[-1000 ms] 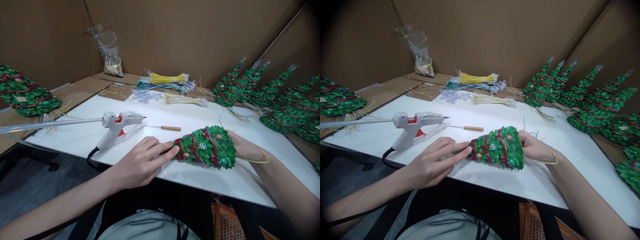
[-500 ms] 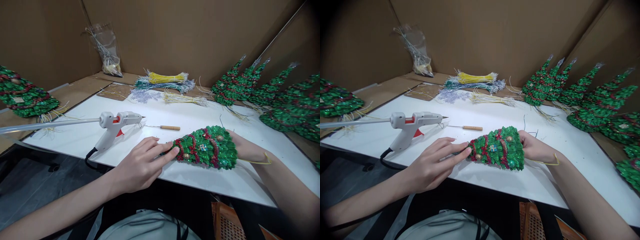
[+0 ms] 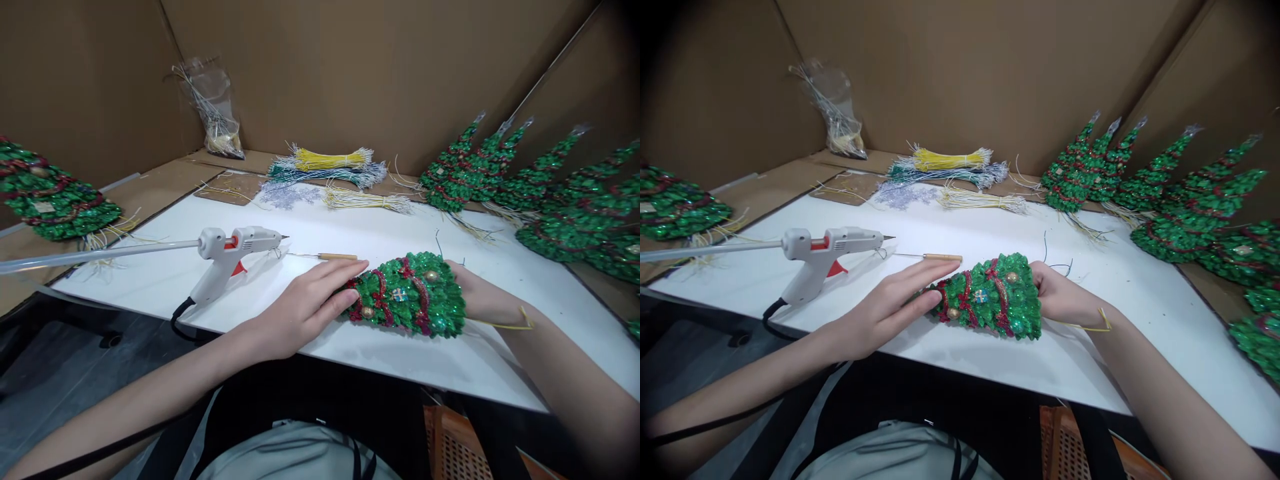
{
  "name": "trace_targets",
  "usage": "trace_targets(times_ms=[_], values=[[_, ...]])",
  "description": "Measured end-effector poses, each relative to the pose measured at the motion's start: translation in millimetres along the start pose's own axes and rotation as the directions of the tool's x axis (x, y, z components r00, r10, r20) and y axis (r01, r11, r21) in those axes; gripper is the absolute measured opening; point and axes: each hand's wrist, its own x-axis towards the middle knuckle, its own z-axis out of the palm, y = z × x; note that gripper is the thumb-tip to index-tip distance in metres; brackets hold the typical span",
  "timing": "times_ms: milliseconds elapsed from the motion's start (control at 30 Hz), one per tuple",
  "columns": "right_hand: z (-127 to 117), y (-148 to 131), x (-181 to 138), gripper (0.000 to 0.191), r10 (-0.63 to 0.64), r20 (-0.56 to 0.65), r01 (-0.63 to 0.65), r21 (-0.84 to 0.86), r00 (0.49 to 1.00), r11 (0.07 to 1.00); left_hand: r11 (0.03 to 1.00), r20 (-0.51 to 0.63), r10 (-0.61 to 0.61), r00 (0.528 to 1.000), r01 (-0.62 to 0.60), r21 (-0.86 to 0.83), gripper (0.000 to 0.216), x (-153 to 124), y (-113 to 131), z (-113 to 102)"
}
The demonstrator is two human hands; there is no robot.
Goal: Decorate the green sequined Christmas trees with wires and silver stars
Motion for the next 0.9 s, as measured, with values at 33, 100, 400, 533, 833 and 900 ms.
trace_targets(times_ms=[33,100,400,533,833,900], values=[[0.3,0.4,-0.1,0.012,0.006,-0.001,-0.006,0.003,1.000,1.000,1.000,0.025,-0.011,1.000,0.011,-0.022,0.043,2.0,-1.5,0.7],[1.0,0.8,0.0,0.012,0.016,-0.002,-0.016,0.008,1.000,1.000,0.999,0.063,-0.015,0.998,0.019,-0.049,0.044,3.6,-4.8,1.5],[-0.2,5.0,-0.4,0.016,0.012,0.014,-0.012,0.007,1.000,1.000,0.998,0.124,-0.067,0.990,0.066,0.016,0.048,1.2,-4.4,1.5],[0.1,5.3,0.2,0.015,-0.002,0.022,0.002,0.008,1.000,1.000,0.997,0.166,-0.063,0.984,0.055,0.050,0.051,0.5,-3.1,-0.5],[1.1,2.1,0.6,0.008,0.018,0.019,-0.019,0.060,1.000,0.998,0.993,0.189,-0.115,0.975,0.106,0.057,0.049,2.0,0.4,-1.6],[1.0,2.9,0.0,0.009,0.030,0.017,-0.031,0.059,0.999,0.998,0.993,0.184,-0.114,0.976,0.106,0.056,0.048,2.3,1.2,-1.3]])
